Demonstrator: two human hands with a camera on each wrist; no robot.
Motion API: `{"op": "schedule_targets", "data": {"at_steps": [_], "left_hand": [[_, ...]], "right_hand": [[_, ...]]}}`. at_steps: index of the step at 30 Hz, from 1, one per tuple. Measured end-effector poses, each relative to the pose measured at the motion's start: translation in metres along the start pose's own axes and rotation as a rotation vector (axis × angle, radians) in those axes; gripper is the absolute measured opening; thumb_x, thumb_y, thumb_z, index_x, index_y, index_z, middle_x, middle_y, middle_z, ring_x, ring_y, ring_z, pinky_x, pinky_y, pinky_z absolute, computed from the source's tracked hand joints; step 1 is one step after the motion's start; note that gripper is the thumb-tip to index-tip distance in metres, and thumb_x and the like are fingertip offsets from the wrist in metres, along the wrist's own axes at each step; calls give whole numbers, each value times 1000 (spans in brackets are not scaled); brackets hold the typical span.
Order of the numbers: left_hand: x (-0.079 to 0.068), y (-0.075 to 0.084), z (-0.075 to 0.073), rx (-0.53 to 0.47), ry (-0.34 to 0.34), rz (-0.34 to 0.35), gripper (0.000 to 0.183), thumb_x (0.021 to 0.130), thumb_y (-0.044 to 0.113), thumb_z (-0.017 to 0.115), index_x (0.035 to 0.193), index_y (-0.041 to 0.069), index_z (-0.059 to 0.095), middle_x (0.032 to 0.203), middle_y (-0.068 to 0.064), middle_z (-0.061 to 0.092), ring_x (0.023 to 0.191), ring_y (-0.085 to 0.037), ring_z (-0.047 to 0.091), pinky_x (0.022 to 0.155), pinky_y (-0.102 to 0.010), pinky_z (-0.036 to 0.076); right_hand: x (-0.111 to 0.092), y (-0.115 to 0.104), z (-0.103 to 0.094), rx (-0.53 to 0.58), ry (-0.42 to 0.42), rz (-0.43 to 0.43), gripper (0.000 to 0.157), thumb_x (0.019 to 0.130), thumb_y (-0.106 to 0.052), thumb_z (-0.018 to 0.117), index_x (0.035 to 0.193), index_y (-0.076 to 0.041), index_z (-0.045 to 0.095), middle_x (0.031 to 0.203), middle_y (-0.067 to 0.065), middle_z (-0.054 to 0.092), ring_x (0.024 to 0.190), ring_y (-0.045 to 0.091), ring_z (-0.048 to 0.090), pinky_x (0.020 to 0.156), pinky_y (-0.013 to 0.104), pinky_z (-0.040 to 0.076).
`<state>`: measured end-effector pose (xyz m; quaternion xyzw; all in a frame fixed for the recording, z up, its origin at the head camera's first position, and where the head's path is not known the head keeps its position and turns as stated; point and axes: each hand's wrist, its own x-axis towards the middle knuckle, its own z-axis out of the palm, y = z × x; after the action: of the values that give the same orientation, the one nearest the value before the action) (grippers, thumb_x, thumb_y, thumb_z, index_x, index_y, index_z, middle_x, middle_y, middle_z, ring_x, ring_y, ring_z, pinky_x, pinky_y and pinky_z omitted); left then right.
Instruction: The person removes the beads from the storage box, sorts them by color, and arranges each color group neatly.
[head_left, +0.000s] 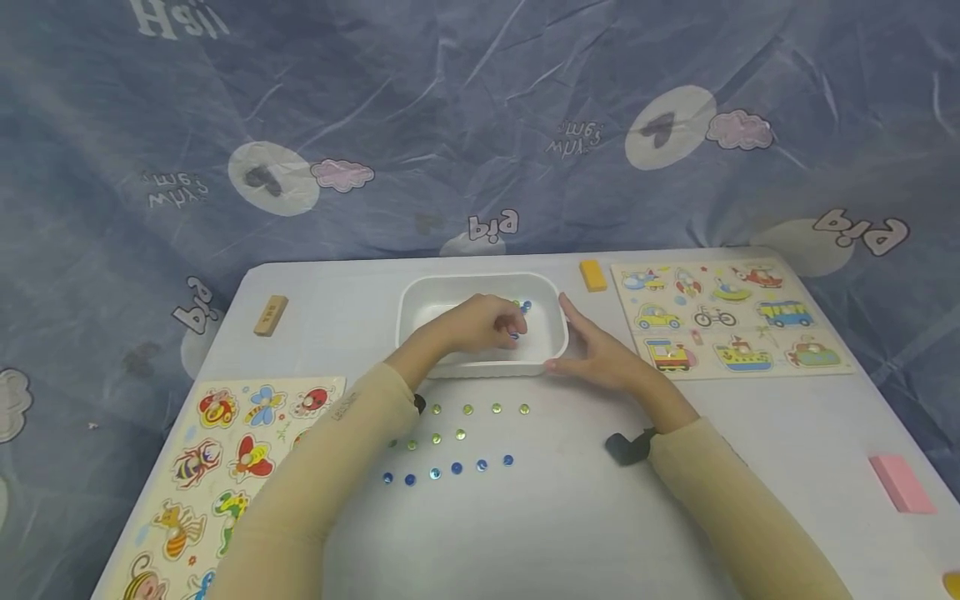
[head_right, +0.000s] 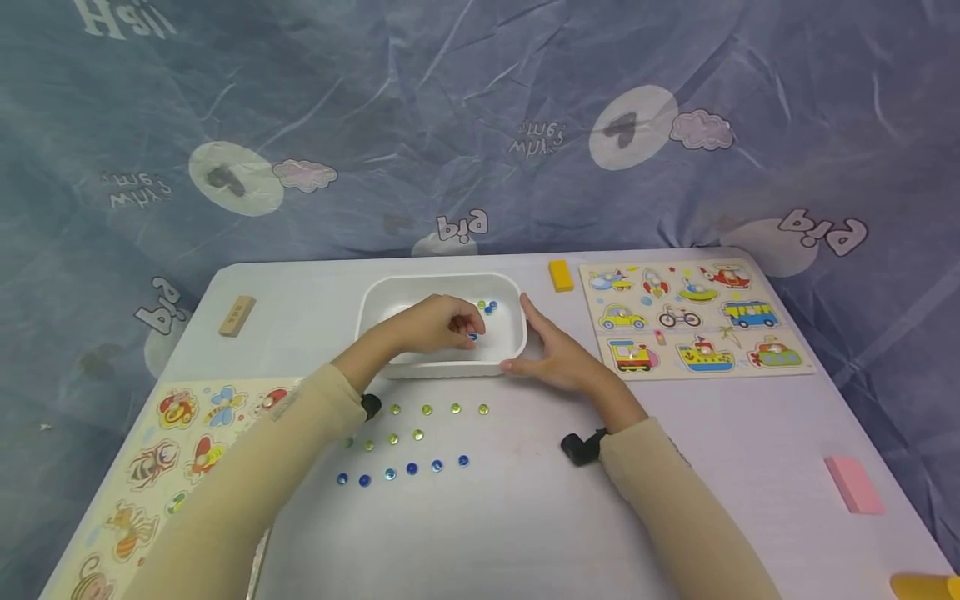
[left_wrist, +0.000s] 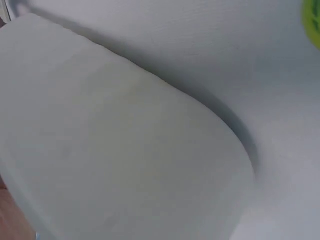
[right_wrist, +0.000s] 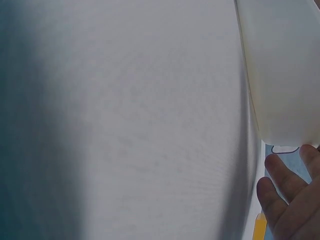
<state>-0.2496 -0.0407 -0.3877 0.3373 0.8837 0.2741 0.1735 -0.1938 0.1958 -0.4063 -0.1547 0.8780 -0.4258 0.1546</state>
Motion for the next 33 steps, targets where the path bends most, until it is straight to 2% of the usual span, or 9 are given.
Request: {"op": "schedule_targets", "data": {"at_steps": [5,10,14,16,19,21,23,28,33], "left_hand": [[-12,0,-4,-8,59,13,18,86,26,69,100,15,68,89,7,63,85,-8,57,82,-23,47],[-28,7,-4,-16,150,30,19,87,33,67,101,20,68,87,0,57,87,-18,55,79,-31,46],[-47,21,4,-64,239,-33,18,84,40,69,98,28,68,94,7,63,95,-17,58,84,-32,46],[-57,29,11,-104,273,-68,20,83,42,69,97,28,68,82,8,59,81,-13,56,73,-29,46],[-71,41,25,-181,292,-102,21,81,44,71,95,28,70,61,6,44,56,-12,39,53,-25,36],[-78,47,34,-229,278,-118,21,80,43,72,94,28,70,54,3,33,48,-11,29,45,-24,29],[-83,51,45,-250,247,-130,20,79,43,73,91,28,70,49,3,33,43,-10,29,42,-22,27],[-83,57,69,-119,130,-113,18,76,43,75,88,30,71,52,9,47,49,-6,41,49,-21,35],[-74,60,81,2,19,-73,15,75,42,77,85,32,72,62,15,56,60,-5,43,55,-21,38]], "right_hand": [[9,22,3,-19,18,-3,109,77,-40,76,152,-27,-1,160,-4,4,148,22,3,117,51,11],[10,26,4,-31,30,-3,109,76,-44,76,152,-30,-1,159,-8,5,148,21,5,116,53,12],[9,25,4,-44,28,-2,109,75,-46,76,151,-32,-1,159,-8,5,148,22,4,116,54,12],[9,24,4,-51,27,-2,110,74,-50,75,151,-32,-2,159,-8,4,148,22,4,116,53,12],[9,23,4,-59,24,-4,112,73,-53,75,151,-33,-3,159,-7,4,148,23,4,116,53,13],[9,21,3,-57,24,-10,112,73,-52,75,151,-32,-3,159,-6,3,148,24,4,116,53,13],[10,21,3,-59,18,-17,112,74,-49,76,151,-32,-4,159,-6,2,148,25,4,116,54,12],[10,23,3,-69,14,-2,110,77,-44,75,151,-32,-5,159,-6,1,148,24,3,116,53,11],[11,24,4,-57,9,6,108,77,-45,74,150,-34,-5,159,-8,0,148,22,1,117,52,9]]}}
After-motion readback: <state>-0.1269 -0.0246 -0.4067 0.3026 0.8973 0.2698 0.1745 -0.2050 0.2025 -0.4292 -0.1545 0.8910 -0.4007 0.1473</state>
